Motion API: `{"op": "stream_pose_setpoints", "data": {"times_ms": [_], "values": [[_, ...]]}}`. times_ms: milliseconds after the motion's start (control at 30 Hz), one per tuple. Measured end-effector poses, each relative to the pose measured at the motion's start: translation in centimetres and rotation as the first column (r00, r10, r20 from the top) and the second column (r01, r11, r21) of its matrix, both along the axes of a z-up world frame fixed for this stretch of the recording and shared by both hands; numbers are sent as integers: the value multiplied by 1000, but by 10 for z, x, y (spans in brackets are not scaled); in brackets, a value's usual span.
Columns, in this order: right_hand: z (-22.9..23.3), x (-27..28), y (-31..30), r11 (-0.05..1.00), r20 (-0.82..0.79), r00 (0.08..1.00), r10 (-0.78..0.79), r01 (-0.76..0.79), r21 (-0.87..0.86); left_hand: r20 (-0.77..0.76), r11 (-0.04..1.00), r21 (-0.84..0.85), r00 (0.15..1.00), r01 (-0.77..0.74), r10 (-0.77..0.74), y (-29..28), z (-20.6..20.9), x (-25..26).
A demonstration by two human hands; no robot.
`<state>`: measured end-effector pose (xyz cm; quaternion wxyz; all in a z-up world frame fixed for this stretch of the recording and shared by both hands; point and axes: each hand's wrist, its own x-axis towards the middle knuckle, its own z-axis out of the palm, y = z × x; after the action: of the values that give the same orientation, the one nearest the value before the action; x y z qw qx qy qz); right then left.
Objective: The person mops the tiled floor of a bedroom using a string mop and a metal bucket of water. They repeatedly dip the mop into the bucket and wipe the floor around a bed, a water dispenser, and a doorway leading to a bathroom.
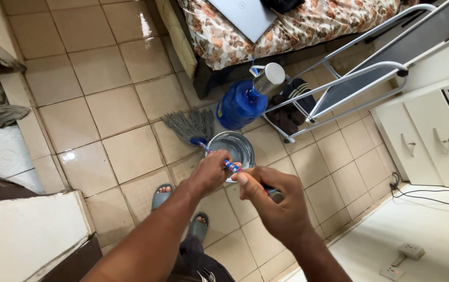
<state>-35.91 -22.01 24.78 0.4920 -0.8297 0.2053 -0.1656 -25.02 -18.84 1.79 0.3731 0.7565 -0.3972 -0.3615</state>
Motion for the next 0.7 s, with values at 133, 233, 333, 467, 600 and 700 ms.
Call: {"op": "stream_pose_setpoints", "data": {"times_ms": [133,233,333,467,600,700], "values": [[-3,22,-12,998,5,998,-61,61,0,56,991,-130,998,22,-15,-17,-20,21],[-7,40,-24,994,75,994,-79,73,86,-12,1000,9,1000,23,-23,-18,-4,42],[-3,59,-28,916,74,955,-287,251,312,-78,984,173,996,51,-38,-14,11,61],[-15,66,-32,845,84,940,-331,256,470,-91,964,259,995,67,-45,10,28,77],[-40,70,-25,778,135,949,-285,147,611,-161,933,350,987,84,-28,45,40,94],[-64,70,-11,705,87,949,-304,163,691,-186,902,430,981,36,50,71,33,103]]}}
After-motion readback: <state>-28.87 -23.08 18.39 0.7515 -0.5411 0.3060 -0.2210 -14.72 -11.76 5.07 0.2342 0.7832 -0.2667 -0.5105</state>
